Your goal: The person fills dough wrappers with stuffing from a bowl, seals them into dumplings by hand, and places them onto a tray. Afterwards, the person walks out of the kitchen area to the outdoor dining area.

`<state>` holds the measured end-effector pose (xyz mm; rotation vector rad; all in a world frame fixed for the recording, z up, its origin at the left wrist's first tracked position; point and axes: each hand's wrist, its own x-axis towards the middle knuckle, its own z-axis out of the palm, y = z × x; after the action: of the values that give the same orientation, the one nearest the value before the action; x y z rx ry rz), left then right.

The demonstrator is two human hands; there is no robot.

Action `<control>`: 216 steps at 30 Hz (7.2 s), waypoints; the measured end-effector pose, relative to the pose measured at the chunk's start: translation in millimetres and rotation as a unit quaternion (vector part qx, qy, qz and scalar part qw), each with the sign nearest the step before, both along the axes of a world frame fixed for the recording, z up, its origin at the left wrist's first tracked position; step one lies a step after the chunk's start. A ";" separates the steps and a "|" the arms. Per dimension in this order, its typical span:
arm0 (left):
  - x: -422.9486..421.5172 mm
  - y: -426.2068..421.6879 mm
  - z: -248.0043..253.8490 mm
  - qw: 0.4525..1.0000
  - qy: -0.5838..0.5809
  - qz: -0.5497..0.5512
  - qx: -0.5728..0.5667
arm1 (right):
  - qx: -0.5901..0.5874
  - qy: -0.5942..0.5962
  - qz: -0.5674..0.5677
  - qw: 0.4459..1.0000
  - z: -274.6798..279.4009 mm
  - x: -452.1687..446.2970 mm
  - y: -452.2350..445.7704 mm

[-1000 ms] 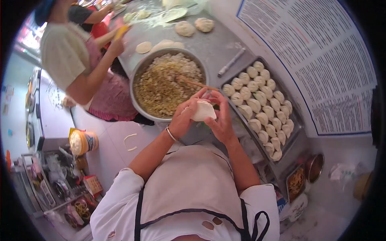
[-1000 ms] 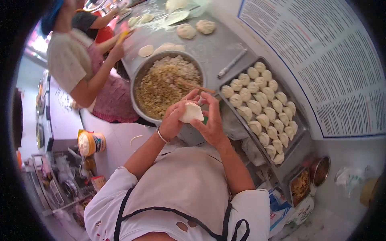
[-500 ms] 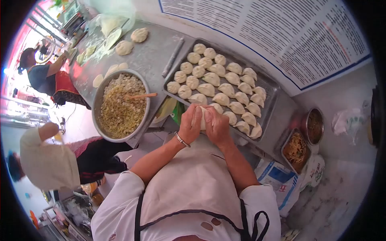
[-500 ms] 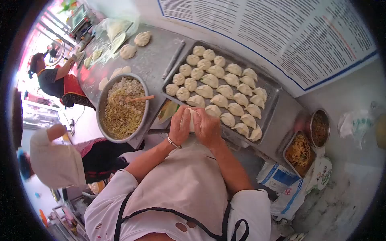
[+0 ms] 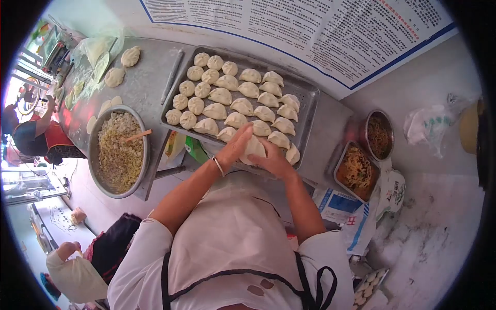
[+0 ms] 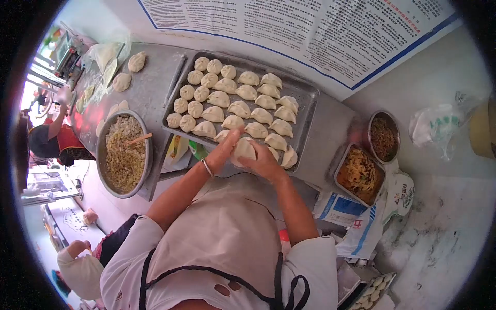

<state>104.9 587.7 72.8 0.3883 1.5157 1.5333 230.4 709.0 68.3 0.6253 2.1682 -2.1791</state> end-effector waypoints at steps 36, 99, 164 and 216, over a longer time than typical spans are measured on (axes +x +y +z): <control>-78.7 -327.8 -8.1 0.983 -0.016 0.180 0.031 | 0.635 -0.132 -0.047 0.760 -27.7 -92.4 35.7; -187.8 -500.5 -66.9 0.714 -0.207 0.608 0.278 | 0.591 0.172 0.518 0.594 -9.2 -377.9 -327.8; -194.0 -461.3 -66.7 0.613 -0.309 0.622 0.376 | 0.447 0.299 0.339 0.772 -20.2 -272.6 -368.8; -128.1 -477.8 47.4 0.841 0.036 0.425 0.332 | -0.258 0.082 0.168 0.948 43.6 -267.7 -428.8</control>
<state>-23.1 109.9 120.2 0.1387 1.2037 2.7990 -37.3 280.3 111.9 0.0453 1.4942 -2.5017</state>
